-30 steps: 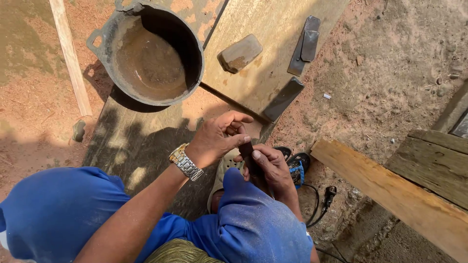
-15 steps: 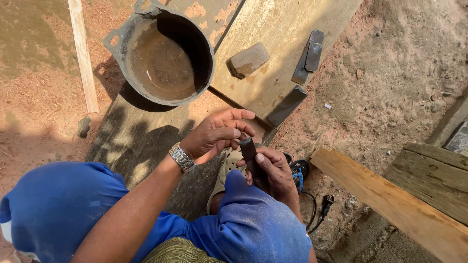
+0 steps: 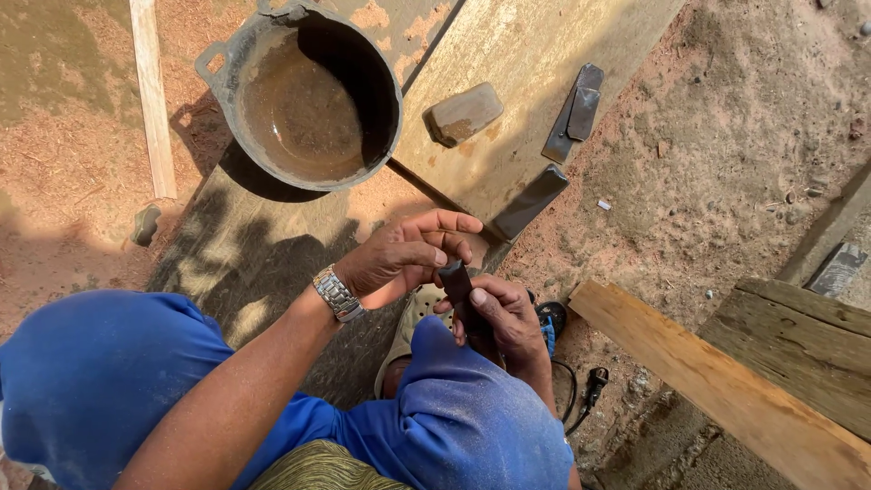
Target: Sharpening a small metal blade using a sharpening stone and water.
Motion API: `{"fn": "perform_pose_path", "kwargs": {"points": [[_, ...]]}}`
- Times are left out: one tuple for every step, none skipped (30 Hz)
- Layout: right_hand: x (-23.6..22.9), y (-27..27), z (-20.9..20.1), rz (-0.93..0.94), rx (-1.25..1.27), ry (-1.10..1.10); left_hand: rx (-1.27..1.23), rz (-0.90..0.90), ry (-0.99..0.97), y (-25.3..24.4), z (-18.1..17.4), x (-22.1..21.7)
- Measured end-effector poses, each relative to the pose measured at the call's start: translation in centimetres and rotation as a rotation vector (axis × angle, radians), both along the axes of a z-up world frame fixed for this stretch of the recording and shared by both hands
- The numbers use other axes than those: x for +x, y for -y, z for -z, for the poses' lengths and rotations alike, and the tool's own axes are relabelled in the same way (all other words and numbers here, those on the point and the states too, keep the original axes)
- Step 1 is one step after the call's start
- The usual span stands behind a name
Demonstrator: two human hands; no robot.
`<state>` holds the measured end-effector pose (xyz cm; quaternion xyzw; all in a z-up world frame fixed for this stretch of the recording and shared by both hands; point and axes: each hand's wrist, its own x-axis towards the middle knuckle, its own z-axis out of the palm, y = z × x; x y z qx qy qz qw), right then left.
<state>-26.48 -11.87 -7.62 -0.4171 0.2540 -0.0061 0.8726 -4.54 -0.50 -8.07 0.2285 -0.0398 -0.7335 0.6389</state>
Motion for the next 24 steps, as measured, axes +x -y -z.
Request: {"fn": "perform_pose_path", "kwargs": {"points": [[-0.01,0.05,0.01,0.001,0.000,-0.001,0.000,0.001,-0.001,0.05,-0.05,0.00],[-0.02,0.11,0.03,0.000,-0.001,-0.001,0.001,0.001,0.007,0.10,-0.09,0.01],[-0.01,0.14,0.06,-0.001,-0.002,-0.001,0.003,-0.001,0.015,0.11,-0.15,0.02],[-0.04,0.18,0.16,0.000,-0.002,-0.002,0.004,0.000,0.015,0.12,-0.13,-0.01],[-0.06,0.22,0.26,-0.005,-0.009,-0.003,0.010,0.001,0.015,0.14,-0.11,-0.02],[-0.07,0.26,0.36,-0.010,-0.016,-0.004,0.016,0.002,0.015,0.16,-0.09,-0.02],[-0.12,0.28,0.47,-0.010,-0.016,-0.005,0.016,0.002,0.014,0.20,-0.06,-0.04],[-0.16,0.29,0.58,-0.011,-0.011,-0.007,0.015,-0.002,0.015,0.23,-0.03,-0.07],[-0.22,0.29,0.69,-0.013,-0.007,-0.010,0.015,-0.005,0.016,0.26,0.00,-0.10],[-0.21,0.28,0.65,-0.013,-0.006,-0.011,0.016,-0.005,0.015,0.25,0.06,-0.12],[-0.15,0.29,0.63,-0.014,-0.002,-0.009,0.008,-0.005,0.020,0.26,0.11,-0.11],[-0.10,0.30,0.60,-0.015,0.003,-0.006,0.001,-0.005,0.024,0.28,0.16,-0.09],[-0.04,0.28,0.50,-0.015,0.003,-0.007,0.001,-0.005,0.023,0.26,0.13,-0.09],[0.02,0.25,0.40,-0.014,0.002,-0.004,0.006,-0.006,0.025,0.25,0.10,-0.09],[0.08,0.23,0.30,-0.014,0.000,-0.001,0.010,-0.008,0.027,0.25,0.08,-0.09],[0.04,0.23,0.41,-0.014,0.000,-0.001,0.009,-0.008,0.027,0.23,0.15,-0.12],[0.00,0.23,0.53,-0.012,0.006,-0.002,0.012,-0.009,0.025,0.21,0.22,-0.14],[-0.03,0.23,0.64,-0.010,0.012,-0.002,0.014,-0.010,0.024,0.19,0.30,-0.17],[-0.02,0.22,0.63,-0.010,0.011,-0.003,0.013,-0.010,0.024,0.22,0.24,-0.14],[-0.02,0.21,0.62,-0.009,0.015,-0.004,0.021,-0.007,0.023,0.26,0.18,-0.11],[-0.02,0.21,0.62,-0.009,0.018,-0.005,0.028,-0.005,0.022,0.29,0.12,-0.09],[-0.03,0.17,0.59,-0.009,0.018,-0.005,0.028,-0.005,0.022,0.27,0.12,-0.10],[-0.05,0.14,0.56,-0.004,0.020,-0.008,0.031,-0.007,0.027,0.26,0.12,-0.11],[-0.08,0.12,0.53,0.001,0.023,-0.011,0.035,-0.008,0.033,0.25,0.11,-0.12]]}}
